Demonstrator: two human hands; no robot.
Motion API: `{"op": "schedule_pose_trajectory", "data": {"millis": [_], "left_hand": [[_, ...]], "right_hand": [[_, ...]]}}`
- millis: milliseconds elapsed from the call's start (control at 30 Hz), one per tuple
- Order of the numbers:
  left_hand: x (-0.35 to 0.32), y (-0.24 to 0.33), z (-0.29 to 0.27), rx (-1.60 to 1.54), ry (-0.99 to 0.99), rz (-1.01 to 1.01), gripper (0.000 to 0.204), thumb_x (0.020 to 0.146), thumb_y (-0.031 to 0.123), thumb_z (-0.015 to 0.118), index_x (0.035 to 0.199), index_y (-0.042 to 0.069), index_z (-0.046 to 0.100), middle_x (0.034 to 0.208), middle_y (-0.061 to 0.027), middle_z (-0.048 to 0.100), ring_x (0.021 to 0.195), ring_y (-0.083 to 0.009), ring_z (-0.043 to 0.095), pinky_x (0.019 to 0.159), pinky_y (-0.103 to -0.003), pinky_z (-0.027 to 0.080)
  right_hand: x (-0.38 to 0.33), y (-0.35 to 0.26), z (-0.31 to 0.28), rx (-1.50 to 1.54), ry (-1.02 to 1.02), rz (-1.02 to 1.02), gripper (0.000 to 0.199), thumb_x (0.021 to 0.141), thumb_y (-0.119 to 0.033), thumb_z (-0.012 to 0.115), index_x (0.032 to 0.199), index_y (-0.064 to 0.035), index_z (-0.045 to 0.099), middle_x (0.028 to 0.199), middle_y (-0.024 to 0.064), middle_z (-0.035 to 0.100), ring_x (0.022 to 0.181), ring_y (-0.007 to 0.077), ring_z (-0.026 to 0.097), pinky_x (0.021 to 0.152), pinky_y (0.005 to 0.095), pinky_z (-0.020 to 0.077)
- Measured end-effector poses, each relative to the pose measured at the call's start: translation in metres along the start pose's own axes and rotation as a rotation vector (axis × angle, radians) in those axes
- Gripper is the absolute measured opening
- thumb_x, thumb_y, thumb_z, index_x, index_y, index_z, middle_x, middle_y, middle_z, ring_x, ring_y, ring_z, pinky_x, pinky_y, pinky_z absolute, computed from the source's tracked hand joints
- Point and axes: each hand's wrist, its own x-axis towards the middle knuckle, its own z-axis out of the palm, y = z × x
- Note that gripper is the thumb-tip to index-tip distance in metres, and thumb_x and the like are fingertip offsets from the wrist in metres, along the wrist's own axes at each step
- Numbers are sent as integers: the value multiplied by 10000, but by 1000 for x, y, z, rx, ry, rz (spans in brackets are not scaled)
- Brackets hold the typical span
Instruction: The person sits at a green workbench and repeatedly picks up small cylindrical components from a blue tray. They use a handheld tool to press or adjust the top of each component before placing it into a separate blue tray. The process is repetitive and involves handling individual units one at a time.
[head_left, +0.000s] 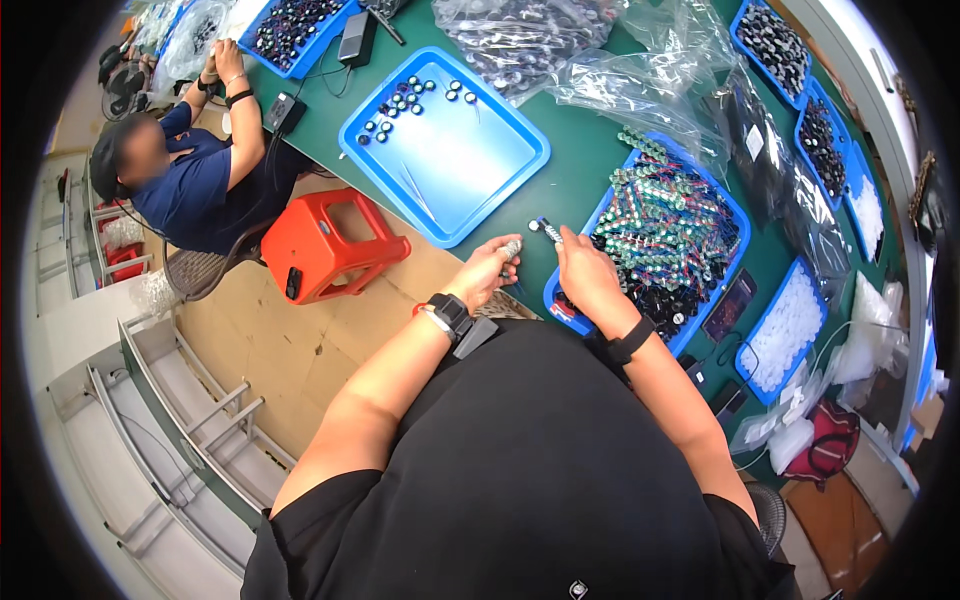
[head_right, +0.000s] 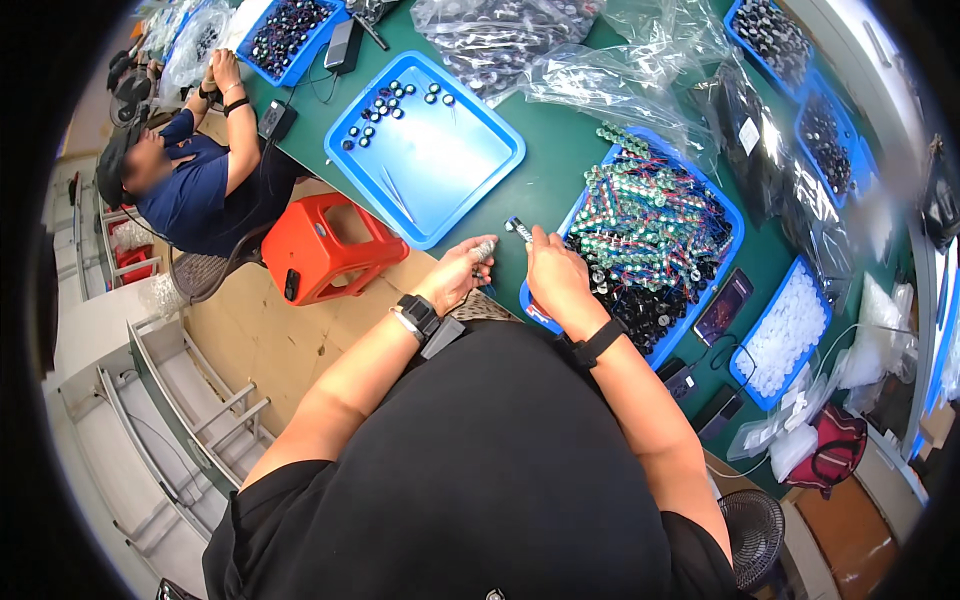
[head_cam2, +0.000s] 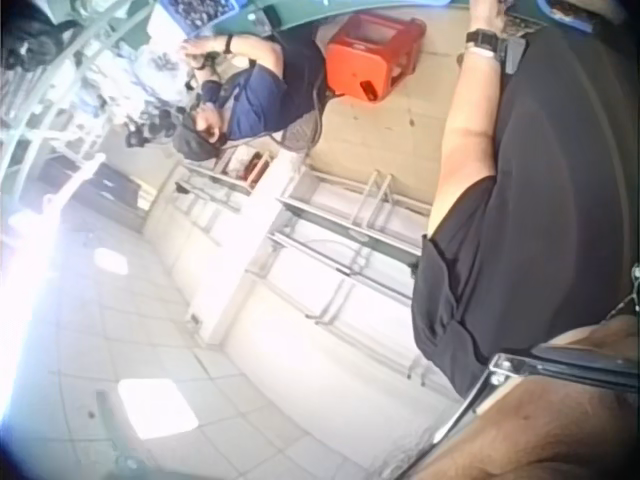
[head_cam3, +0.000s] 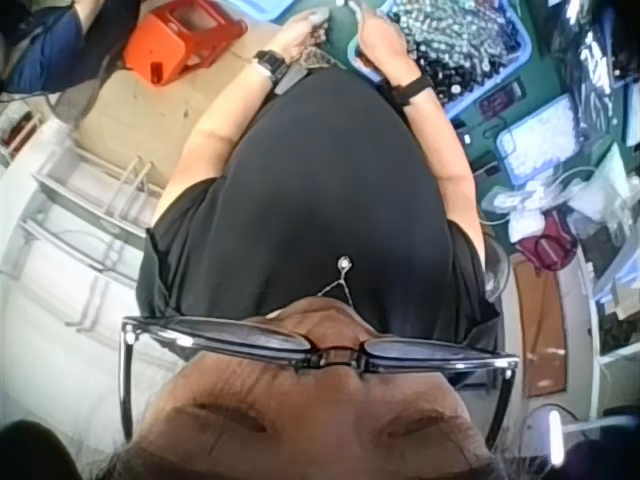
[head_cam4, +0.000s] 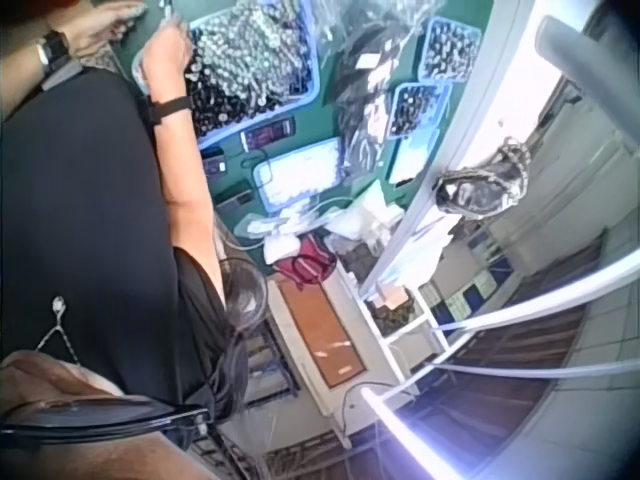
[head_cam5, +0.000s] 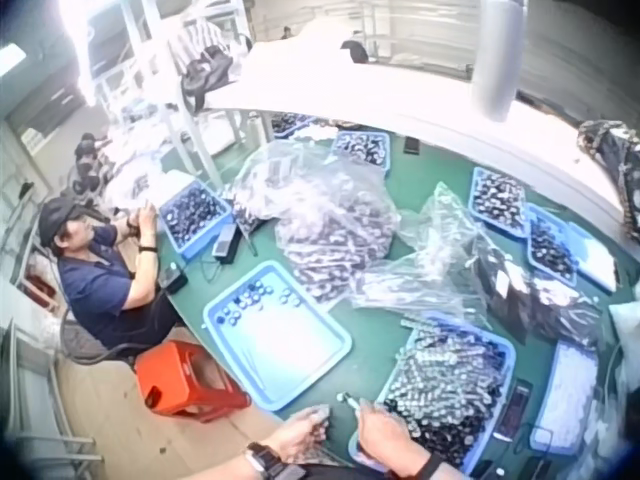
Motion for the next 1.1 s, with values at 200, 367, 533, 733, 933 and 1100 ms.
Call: {"op": "schedule_pose_trajectory", "data": {"millis": [200,367,533,733,933,1100], "left_hand": [[6,5,8,197,-19,44,513,936,143,533,1415,121,350,902,-6,539,713,-72,476,681,-234,474],[11,8,12,230,-47,59,538,931,138,536,1427,122,329,922,-11,550,728,-68,477,698,-240,484],[17,6,9,224,-47,55,531,930,126,530,1425,127,336,930,-5,556,734,-68,479,699,-234,487],[19,9,10,222,-38,23,515,931,118,524,1416,127,353,944,-4,559,732,-68,477,701,-234,487],[20,7,8,216,-56,34,510,928,96,515,1412,100,355,966,-16,561,746,-68,488,709,-230,485],[21,3,10,285,-23,155,445,933,101,499,1370,88,414,894,-26,554,715,-91,510,659,-244,474]], "right_hand": [[12,1,5,-188,-32,-142,384,802,-55,521,1181,4,536,862,166,612,694,299,651,618,390,516],[16,-2,6,-217,-50,-148,379,799,-37,507,1174,-9,547,862,162,613,693,288,655,610,380,518],[15,-2,7,-229,-37,-155,367,800,-38,509,1163,-16,554,851,153,609,685,283,657,601,370,520],[13,0,11,-277,-53,-158,354,806,-57,509,1153,-5,553,853,153,610,678,283,657,591,372,518],[20,-14,4,-389,-115,-198,334,781,-84,533,1073,70,586,815,142,643,701,249,663,593,342,521],[29,-33,26,-520,-47,-292,300,730,-108,573,962,78,617,743,116,641,687,197,656,579,285,522]]}}
